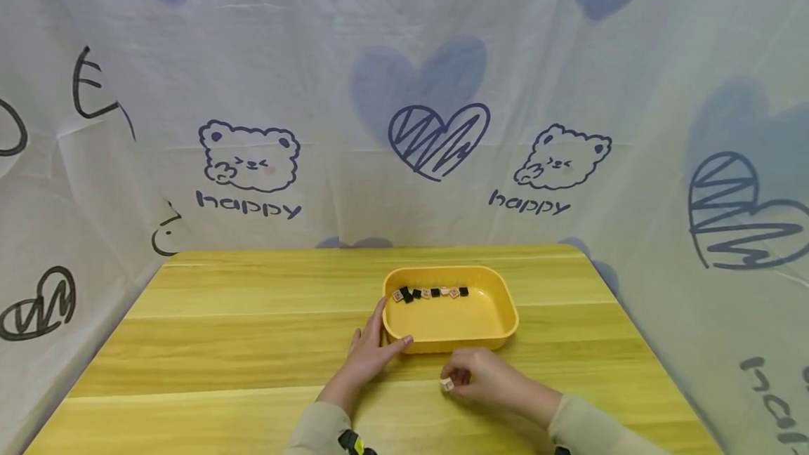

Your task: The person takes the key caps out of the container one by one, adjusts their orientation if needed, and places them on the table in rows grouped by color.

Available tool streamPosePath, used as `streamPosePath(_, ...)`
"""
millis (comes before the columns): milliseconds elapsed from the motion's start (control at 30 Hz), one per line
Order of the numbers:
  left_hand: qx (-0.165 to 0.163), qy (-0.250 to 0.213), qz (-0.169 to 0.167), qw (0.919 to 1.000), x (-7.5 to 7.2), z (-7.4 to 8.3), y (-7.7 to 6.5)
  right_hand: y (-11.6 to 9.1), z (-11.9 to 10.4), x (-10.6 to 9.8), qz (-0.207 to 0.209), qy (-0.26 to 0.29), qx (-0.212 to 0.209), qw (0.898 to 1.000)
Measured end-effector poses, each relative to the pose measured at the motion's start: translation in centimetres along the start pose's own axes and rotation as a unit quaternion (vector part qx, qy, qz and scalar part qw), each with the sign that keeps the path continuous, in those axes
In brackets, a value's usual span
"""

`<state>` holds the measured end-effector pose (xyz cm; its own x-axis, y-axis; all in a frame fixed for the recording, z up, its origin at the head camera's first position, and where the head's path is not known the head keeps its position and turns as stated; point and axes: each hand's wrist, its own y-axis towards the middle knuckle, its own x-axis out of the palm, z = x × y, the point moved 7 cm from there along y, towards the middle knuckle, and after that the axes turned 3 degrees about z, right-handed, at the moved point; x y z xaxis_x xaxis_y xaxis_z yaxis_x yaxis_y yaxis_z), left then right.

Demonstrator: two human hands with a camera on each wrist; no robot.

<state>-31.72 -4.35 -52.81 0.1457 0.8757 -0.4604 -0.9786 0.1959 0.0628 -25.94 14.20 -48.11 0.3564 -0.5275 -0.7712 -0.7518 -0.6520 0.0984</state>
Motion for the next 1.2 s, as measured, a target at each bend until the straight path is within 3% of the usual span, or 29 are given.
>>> streamPosePath(233, -0.002, 0.002, -0.003, 1.0, 0.0, 0.1, -0.2, 0.1, 1.4, 0.5, 0.026, 0.03, 0.056, 0.998)
streamPosePath(400, 0.002, 0.005, 0.0, 1.0, -0.2, 0.3, -0.2, 0.4, 1.5, 0.7, 0.035, 0.017, 0.046, 0.998)
streamPosePath(867, 0.006, 0.007, 0.005, 0.9999, -0.1, 0.4, -0.3, 0.6, 2.5, 1.3, 0.021, -0.012, 0.066, 0.998)
streamPosePath(1200, 0.005, 0.009, 0.007, 0.9999, -0.1, 0.3, -0.3, 0.2, 2.0, 0.8, 0.031, -0.026, 0.058, 0.997)
